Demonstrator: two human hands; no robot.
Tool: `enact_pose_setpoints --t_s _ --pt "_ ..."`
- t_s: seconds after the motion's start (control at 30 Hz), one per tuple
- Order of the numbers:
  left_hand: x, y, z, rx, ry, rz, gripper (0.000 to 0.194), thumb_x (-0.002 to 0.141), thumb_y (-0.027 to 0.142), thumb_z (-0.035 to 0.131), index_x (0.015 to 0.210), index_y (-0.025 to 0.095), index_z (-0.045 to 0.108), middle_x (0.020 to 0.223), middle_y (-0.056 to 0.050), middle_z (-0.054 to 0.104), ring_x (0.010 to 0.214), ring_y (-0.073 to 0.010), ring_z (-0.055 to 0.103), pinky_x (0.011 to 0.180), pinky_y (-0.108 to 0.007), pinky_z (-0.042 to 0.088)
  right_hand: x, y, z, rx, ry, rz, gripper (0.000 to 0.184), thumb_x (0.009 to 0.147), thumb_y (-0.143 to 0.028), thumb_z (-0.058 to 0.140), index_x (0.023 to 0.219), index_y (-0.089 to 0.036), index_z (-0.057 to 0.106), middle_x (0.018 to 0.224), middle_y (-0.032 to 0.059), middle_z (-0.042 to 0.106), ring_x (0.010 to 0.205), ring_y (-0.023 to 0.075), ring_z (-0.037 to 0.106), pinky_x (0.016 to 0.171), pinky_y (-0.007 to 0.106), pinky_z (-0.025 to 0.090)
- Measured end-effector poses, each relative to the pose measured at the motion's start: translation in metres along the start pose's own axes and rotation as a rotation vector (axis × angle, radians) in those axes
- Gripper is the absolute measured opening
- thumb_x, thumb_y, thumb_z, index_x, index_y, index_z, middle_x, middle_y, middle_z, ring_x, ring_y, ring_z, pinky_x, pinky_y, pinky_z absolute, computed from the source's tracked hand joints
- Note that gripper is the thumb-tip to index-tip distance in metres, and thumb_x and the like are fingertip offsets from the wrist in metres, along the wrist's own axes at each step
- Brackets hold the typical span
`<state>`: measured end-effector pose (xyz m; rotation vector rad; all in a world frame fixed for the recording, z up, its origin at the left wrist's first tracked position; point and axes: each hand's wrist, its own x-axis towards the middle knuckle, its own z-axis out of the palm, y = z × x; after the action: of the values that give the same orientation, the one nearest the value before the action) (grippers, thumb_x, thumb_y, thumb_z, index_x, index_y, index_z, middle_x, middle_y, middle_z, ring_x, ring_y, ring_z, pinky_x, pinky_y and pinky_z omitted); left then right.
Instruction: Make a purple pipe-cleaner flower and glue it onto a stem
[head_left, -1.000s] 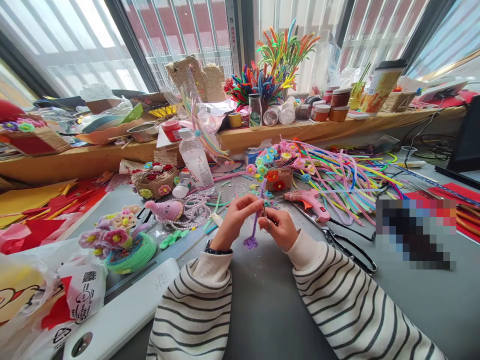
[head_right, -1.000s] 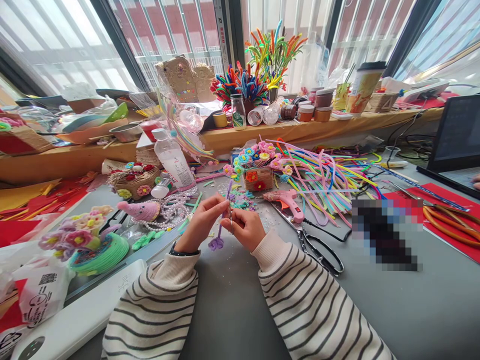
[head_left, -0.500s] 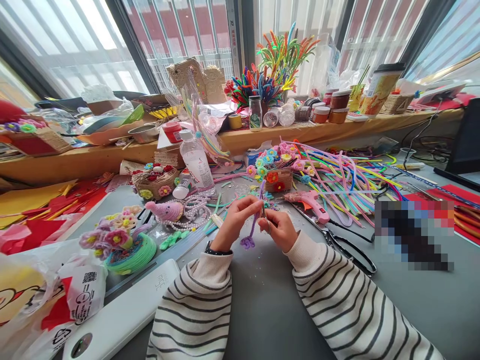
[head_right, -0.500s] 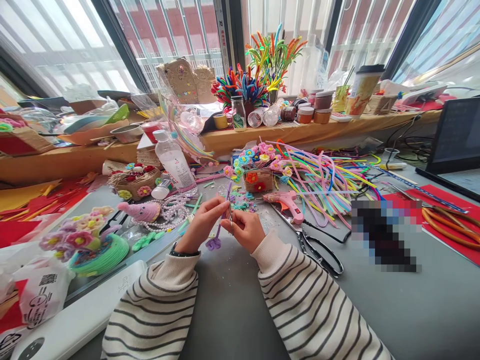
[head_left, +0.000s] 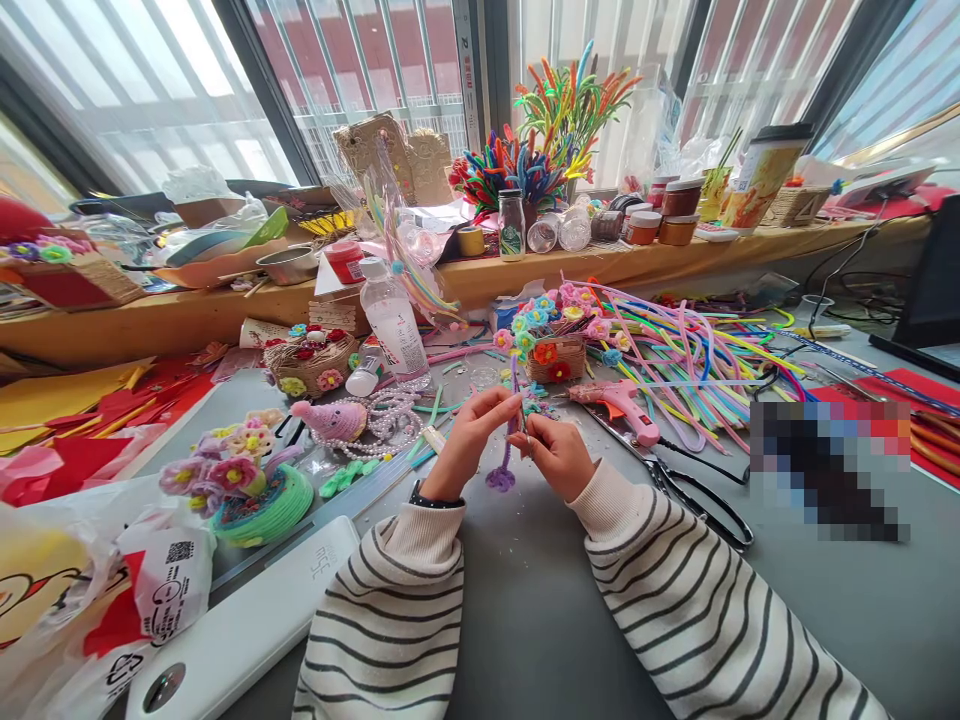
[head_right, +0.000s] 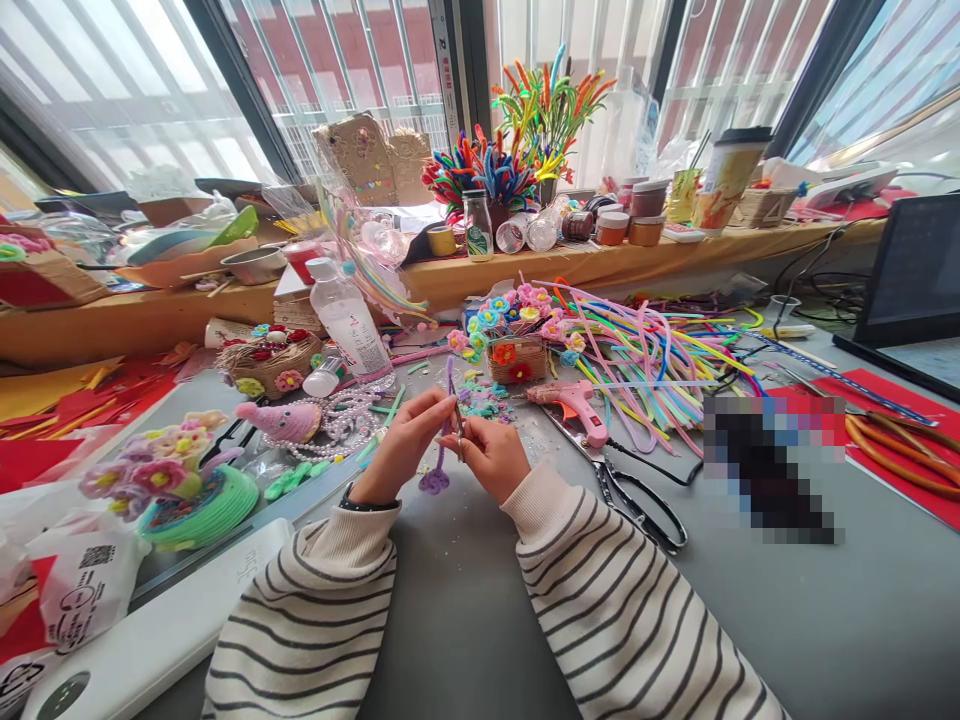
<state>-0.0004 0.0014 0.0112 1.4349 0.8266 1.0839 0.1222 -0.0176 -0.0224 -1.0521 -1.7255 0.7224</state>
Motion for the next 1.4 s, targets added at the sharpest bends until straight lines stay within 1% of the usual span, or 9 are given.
enact_pose_setpoints --t_s 0.17,0.27,0.63,0.8,0.9,1.07,1.17,1.3,1.4 --pt "-0.0012 0.0011 0.0010 -0.006 -0.026 0.004 0.023 0.072 0.032 0.050 0.056 0.016 0.047 0.057 0.002 0.045 0.057 -0.0089 0.040 0.057 -0.022 0.032 -0.0005 -0.0030 -0.0014 0.093 -0.065 0.004 0.052 0.070 -0.065 0.032 0.050 -0.018 0.040 0.047 -0.0026 0.039 0.046 0.0083 0.035 0.046 0.021 0.028" --pt "-0.0014 0.0026 0.0015 0.004 -0.048 -0.014 0.024 0.070 0.032 0.051 0.054 0.015 0.047 0.055 0.002 0.043 0.055 -0.0091 0.039 0.055 -0.023 0.031 -0.0010 -0.0049 -0.0022 0.105 -0.060 0.011 0.056 0.068 -0.069 0.029 0.049 -0.017 0.041 0.046 -0.0026 0.038 0.046 0.0082 0.034 0.045 0.021 0.028" --pt "0.0001 -0.0004 -0.0012 0.001 -0.024 0.003 0.023 0.071 0.028 0.051 0.052 0.015 0.046 0.055 0.002 0.040 0.056 -0.0088 0.035 0.055 -0.023 0.027 -0.0001 -0.0019 -0.0004 0.041 -0.045 -0.008 0.049 0.073 -0.061 0.034 0.051 -0.017 0.044 0.049 -0.0008 0.048 0.047 0.0086 0.041 0.048 0.021 0.032" --pt "-0.0008 0.0000 -0.0010 -0.005 -0.072 -0.019 0.025 0.071 0.029 0.051 0.051 0.015 0.043 0.053 0.003 0.036 0.053 -0.0085 0.032 0.052 -0.024 0.025 -0.0010 -0.0021 -0.0009 0.090 -0.041 0.003 0.054 0.070 -0.066 0.031 0.048 -0.017 0.042 0.045 -0.0022 0.041 0.045 0.0083 0.036 0.046 0.021 0.030" --pt "-0.0010 0.0007 -0.0004 -0.003 -0.097 -0.030 0.026 0.070 0.030 0.051 0.051 0.015 0.042 0.053 0.003 0.035 0.052 -0.0084 0.031 0.052 -0.024 0.024 -0.0010 -0.0023 -0.0013 0.087 -0.039 0.003 0.053 0.070 -0.065 0.031 0.049 -0.018 0.041 0.045 -0.0024 0.039 0.045 0.0083 0.035 0.046 0.022 0.029" --pt "0.0000 -0.0001 -0.0009 0.025 -0.057 0.001 0.025 0.072 0.030 0.050 0.053 0.015 0.044 0.055 0.003 0.037 0.055 -0.0089 0.032 0.054 -0.024 0.024 -0.0005 -0.0025 -0.0012 0.038 0.005 0.004 0.047 0.072 -0.058 0.038 0.047 -0.018 0.039 0.044 -0.0030 0.039 0.043 0.0076 0.034 0.046 0.021 0.028" --pt "0.0001 -0.0008 -0.0015 0.030 -0.050 0.011 0.025 0.073 0.029 0.049 0.053 0.015 0.043 0.055 0.003 0.036 0.055 -0.0085 0.031 0.054 -0.024 0.024 -0.0008 -0.0023 -0.0010 0.064 -0.003 0.003 0.047 0.072 -0.058 0.038 0.047 -0.018 0.039 0.044 -0.0029 0.040 0.044 0.0075 0.034 0.046 0.021 0.028" --pt "-0.0010 -0.0009 -0.0015 0.005 -0.116 -0.016 0.025 0.073 0.028 0.050 0.053 0.015 0.041 0.054 0.004 0.034 0.053 -0.0077 0.029 0.052 -0.024 0.023 -0.0016 -0.0020 -0.0012 0.107 -0.018 0.009 0.051 0.070 -0.063 0.034 0.048 -0.018 0.040 0.044 -0.0028 0.038 0.044 0.0080 0.034 0.045 0.022 0.028" --pt "-0.0011 -0.0007 -0.0013 -0.013 -0.139 -0.038 0.025 0.072 0.028 0.050 0.053 0.015 0.040 0.054 0.004 0.033 0.053 -0.0074 0.029 0.051 -0.024 0.023 -0.0017 -0.0021 -0.0013 0.089 -0.004 0.012 0.050 0.071 -0.062 0.035 0.047 -0.018 0.039 0.044 -0.0029 0.038 0.043 0.0077 0.034 0.045 0.022 0.027"
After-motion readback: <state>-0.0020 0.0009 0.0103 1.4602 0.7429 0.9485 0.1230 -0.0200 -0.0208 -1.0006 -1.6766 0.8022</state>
